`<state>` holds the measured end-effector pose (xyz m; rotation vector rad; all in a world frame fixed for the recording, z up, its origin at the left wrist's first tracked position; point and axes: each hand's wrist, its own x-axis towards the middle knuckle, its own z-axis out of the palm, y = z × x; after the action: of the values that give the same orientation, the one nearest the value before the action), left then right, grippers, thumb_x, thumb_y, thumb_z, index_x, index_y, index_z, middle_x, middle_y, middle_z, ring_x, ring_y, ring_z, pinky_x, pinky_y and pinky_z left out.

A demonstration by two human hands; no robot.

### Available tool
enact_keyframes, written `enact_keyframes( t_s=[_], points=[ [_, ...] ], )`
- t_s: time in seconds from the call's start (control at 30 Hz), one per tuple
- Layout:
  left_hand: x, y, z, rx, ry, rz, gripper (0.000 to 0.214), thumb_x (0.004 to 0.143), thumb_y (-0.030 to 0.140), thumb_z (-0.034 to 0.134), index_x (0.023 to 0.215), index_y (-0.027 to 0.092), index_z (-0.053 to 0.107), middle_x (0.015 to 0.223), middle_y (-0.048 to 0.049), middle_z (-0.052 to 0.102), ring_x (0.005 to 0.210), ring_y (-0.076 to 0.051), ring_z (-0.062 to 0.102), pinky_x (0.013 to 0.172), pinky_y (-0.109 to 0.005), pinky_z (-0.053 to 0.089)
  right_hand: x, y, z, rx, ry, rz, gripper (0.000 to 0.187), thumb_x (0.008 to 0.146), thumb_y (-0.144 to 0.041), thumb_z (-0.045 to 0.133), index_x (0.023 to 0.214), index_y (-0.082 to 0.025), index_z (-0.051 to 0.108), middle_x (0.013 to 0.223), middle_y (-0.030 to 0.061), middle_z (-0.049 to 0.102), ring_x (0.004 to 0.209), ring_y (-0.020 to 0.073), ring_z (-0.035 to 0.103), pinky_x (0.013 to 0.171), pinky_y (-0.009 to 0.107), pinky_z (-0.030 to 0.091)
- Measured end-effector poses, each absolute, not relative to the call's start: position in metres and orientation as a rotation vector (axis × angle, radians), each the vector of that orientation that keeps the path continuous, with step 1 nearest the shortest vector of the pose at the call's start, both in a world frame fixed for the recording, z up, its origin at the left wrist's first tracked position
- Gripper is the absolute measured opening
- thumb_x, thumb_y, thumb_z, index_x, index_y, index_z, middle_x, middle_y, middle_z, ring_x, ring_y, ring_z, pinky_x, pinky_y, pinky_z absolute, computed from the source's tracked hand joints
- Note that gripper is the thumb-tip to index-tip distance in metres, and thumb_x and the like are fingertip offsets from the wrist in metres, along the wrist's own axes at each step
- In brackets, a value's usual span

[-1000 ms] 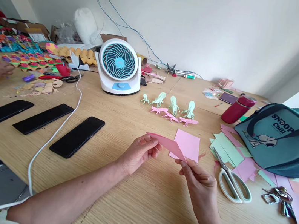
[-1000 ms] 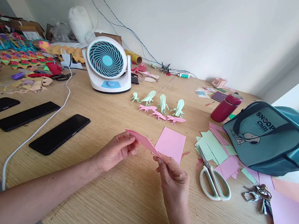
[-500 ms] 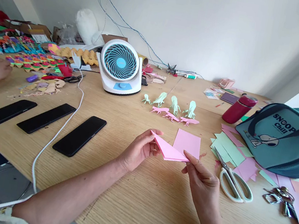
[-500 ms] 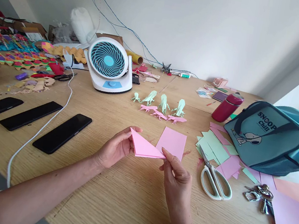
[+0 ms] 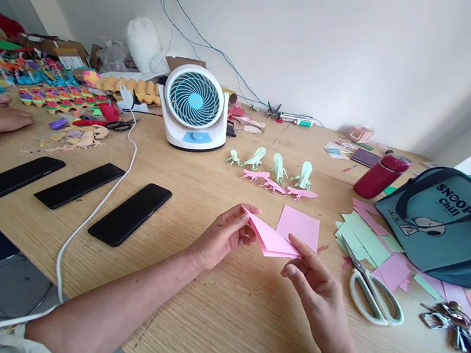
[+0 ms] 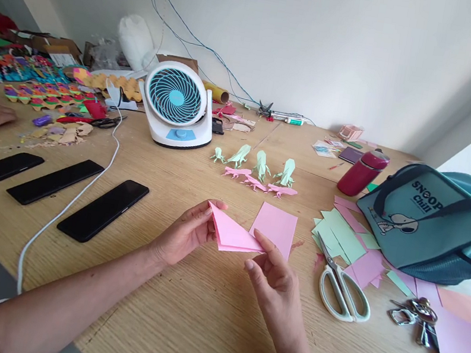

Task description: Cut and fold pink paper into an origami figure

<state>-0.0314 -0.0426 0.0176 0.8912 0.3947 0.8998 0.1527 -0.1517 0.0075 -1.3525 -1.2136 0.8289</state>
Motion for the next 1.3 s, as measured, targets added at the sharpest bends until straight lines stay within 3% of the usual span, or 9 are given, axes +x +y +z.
enact_keyframes(
  t_s=[0.2, 0.6, 0.9, 1.3],
  points=[
    [-0.033, -0.041, 0.016, 0.947, 0.391, 0.877, 0.025, 0.087, 0.035, 0.068, 0.104, 0.017, 0.066, 0.078, -0.0001, 0.061, 0.071, -0.007, 0.058, 0.068, -0.018, 0.047, 0.158, -0.154, 0.003, -1.233, -1.131, 0.946, 0.043, 0.091, -0.044, 0.062, 0.131, -0.031, 0.058, 0.079, -0.0004, 0.061, 0.079, 0.0162, 0.054, 0.079, 0.031, 0.042],
    [-0.038, -0.034, 0.018, 1.218, 0.389, 0.813, 0.026, 0.086, 0.031, 0.070, 0.109, 0.022, 0.065, 0.092, -0.0017, 0.065, 0.082, -0.010, 0.062, 0.074, -0.022, 0.048, 0.156, -0.150, 0.005, -1.111, -0.928, 1.005, 0.045, 0.087, -0.038, 0.068, 0.130, -0.030, 0.057, 0.082, -0.0015, 0.058, 0.075, 0.0135, 0.053, 0.074, 0.027, 0.045],
    [-0.036, -0.039, 0.028, 1.343, 0.363, 0.728, 0.025, 0.080, 0.022, 0.075, 0.102, 0.018, 0.063, 0.092, -0.0003, 0.061, 0.084, -0.009, 0.057, 0.076, -0.020, 0.045, 0.157, -0.147, 0.001, -1.165, -0.957, 0.902, 0.029, 0.088, -0.038, 0.065, 0.115, -0.029, 0.067, 0.091, 0.0006, 0.062, 0.077, 0.0139, 0.053, 0.072, 0.027, 0.045],
    [-0.036, -0.043, 0.025, 1.814, 0.522, 0.796, 0.024, 0.084, 0.028, 0.068, 0.104, 0.017, 0.061, 0.102, -0.0051, 0.063, 0.091, -0.015, 0.059, 0.083, -0.026, 0.047, 0.148, -0.142, 0.000, -1.181, -0.925, 0.798, 0.038, 0.076, -0.040, 0.076, 0.110, -0.025, 0.064, 0.097, 0.0048, 0.067, 0.087, 0.0191, 0.060, 0.069, 0.028, 0.050]
  ],
)
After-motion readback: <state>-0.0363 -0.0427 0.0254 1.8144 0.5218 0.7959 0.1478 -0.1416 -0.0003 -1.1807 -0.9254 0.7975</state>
